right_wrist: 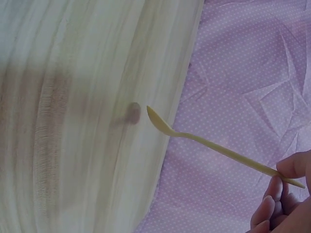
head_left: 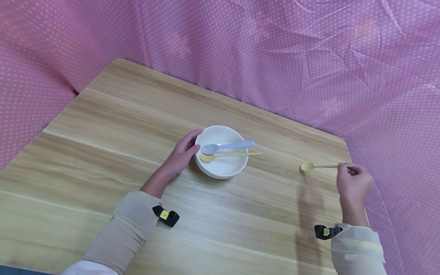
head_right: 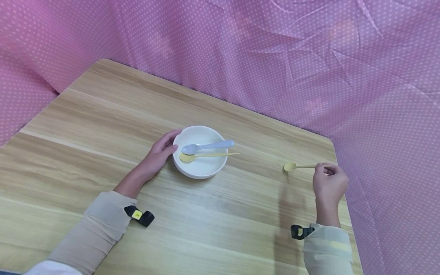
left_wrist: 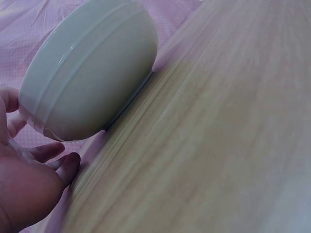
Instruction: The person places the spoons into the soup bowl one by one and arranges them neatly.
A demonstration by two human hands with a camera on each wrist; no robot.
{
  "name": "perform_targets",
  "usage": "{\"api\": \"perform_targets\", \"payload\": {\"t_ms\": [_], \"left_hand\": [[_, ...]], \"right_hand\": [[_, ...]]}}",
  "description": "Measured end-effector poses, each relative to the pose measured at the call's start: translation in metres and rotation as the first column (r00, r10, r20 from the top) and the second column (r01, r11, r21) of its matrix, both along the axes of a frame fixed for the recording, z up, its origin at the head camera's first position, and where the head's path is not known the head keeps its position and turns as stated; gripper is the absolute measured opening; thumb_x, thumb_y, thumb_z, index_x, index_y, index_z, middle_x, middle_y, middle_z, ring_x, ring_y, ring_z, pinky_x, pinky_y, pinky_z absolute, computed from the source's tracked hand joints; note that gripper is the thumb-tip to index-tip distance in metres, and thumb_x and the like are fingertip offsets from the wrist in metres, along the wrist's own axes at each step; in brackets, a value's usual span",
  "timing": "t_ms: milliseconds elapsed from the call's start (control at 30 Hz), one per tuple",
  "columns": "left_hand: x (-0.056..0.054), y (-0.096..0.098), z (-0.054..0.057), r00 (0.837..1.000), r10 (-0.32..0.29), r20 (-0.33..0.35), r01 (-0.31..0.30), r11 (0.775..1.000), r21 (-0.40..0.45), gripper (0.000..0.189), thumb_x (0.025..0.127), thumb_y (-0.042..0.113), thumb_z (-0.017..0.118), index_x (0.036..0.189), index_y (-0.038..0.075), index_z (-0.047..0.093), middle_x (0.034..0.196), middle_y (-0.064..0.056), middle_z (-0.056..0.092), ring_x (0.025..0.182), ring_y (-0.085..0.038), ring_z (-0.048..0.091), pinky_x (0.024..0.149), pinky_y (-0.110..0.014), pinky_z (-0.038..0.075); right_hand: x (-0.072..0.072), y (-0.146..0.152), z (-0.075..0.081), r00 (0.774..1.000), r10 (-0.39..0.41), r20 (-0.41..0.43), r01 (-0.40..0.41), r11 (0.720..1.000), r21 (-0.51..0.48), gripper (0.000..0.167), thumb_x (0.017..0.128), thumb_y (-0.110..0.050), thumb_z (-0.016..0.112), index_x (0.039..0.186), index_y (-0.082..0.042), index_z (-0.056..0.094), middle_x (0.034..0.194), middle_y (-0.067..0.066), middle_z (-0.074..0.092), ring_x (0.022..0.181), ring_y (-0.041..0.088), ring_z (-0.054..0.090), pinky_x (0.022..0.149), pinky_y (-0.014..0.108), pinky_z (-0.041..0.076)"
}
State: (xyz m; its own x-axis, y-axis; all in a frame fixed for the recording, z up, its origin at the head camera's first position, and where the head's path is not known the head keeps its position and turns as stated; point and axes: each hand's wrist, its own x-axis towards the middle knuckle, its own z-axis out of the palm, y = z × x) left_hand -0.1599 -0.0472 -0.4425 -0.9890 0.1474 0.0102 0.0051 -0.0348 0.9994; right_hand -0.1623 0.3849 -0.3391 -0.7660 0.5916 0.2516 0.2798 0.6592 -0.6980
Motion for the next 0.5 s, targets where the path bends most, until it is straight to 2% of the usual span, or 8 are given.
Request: {"api": "perform_targets", "payload": {"t_ms": [333,500], "left_hand": [[-0.0021,0.0002,-0.0025,1.0,0.003,-0.009,-0.003,1.0,0.003,0.048,0.098,0.01,0.042,0.145,0.016,0.035,0.149,-0.006,0.034,0.138,-0.02,0.03,0.116,-0.038,0.023],[-0.0013,0.0006,-0.0014,1.0,0.007,-0.005,-0.007,1.0,-0.006,0.048,0.098,0.01,0.042,0.145,0.016,0.035,0.15,-0.005,0.034,0.138,-0.019,0.029,0.116,-0.037,0.023]], "right_hand": [[-0.0001,-0.0049,0.0068,1.0,0.015,-0.004,-0.016,0.996,-0.083,0.005,0.087,-0.022,0.06,0.082,-0.02,0.062,0.067,-0.018,0.051,0.062,-0.004,0.049,0.054,0.005,0.041],[0.0005,-0.0106,0.0084,0.998,0.032,-0.058,-0.039,0.992,-0.119,0.006,0.086,-0.019,0.062,0.081,-0.021,0.063,0.068,-0.017,0.053,0.063,-0.002,0.049,0.055,0.005,0.041]]}}
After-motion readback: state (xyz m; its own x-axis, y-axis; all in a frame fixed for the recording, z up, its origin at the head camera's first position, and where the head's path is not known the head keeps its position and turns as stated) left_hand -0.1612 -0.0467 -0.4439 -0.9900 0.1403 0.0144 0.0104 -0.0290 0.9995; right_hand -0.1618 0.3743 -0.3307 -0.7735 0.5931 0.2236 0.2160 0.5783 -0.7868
